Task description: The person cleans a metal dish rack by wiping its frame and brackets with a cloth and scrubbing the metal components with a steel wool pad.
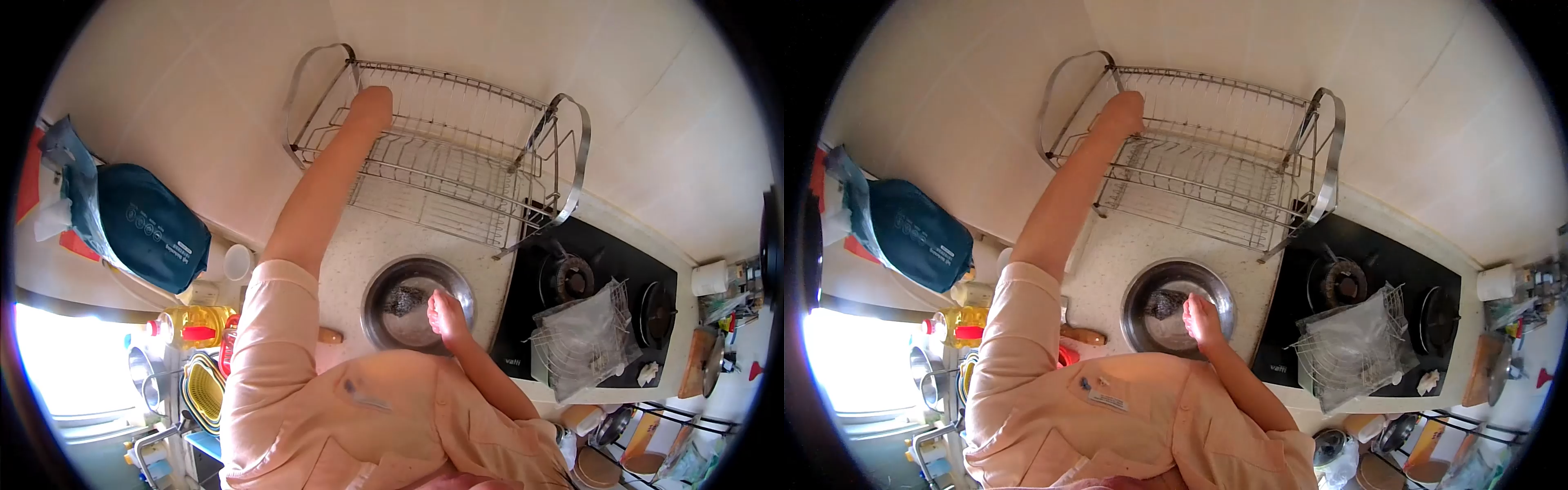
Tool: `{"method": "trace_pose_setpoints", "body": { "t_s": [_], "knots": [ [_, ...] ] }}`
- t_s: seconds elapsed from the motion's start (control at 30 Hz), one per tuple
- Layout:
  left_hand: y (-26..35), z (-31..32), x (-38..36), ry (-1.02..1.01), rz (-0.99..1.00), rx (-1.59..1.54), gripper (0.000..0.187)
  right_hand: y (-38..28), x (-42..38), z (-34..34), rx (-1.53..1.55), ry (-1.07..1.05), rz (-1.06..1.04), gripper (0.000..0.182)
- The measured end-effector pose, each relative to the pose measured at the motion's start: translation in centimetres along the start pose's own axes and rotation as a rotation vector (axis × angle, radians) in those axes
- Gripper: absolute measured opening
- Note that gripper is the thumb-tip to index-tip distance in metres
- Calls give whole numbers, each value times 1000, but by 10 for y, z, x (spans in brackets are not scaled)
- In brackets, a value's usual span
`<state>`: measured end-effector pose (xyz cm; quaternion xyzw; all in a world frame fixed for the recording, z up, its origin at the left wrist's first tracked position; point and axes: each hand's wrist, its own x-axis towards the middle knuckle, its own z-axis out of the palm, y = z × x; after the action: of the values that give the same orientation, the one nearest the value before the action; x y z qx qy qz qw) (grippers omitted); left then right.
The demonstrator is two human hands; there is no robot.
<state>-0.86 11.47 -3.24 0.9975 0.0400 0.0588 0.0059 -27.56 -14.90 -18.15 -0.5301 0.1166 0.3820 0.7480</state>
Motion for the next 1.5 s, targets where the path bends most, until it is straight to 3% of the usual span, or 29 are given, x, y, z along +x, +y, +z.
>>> {"method": "trace_pose_setpoints", "body": {
  "t_s": [0.03, 0.13, 0.23, 0.43, 0.53, 0.63, 0.73, 0.93, 1.23, 1.33, 1.43, 1.5],
  "knots": [
    [0, 4, 1, 69, 14, 15, 29, 0, 1, 0, -2, 1, 17, 33],
    [-7, 4, 6, 19, -71, -138, 23, 6, 3, -2, -13, -12, 48, 32],
    [-27, 10, 21, -203, -59, -286, 20, 7, 3, -1, -65, -35, -1, 30],
    [-49, 29, 12, -162, -74, -937, 12, 7, 4, 2, -185, -56, -59, 28],
    [-43, 9, 1, -168, 85, -593, 12, 6, 2, 7, -237, -58, -48, 28],
    [-40, 17, 6, -87, 120, -399, 16, -1, -3, 12, -232, -108, 6, 27],
    [-33, 26, 7, 82, 125, -297, 20, 0, -2, 12, -227, -92, 8, 26],
    [-4, 24, 1, 225, 72, -17, 17, 1, -1, 4, -208, -30, -4, 26],
    [-34, 30, 13, 115, 49, -334, 13, 6, 0, 0, -135, -51, 2, 27],
    [-38, 18, 8, -63, 94, -454, 13, 7, -1, 0, -146, -50, 8, 27],
    [-39, 19, 6, -132, -51, -741, 13, 4, -3, 0, -158, -35, 15, 27],
    [-41, 23, 7, -122, -47, -755, 14, 4, -4, 1, -159, -26, 15, 27]
  ]
}}
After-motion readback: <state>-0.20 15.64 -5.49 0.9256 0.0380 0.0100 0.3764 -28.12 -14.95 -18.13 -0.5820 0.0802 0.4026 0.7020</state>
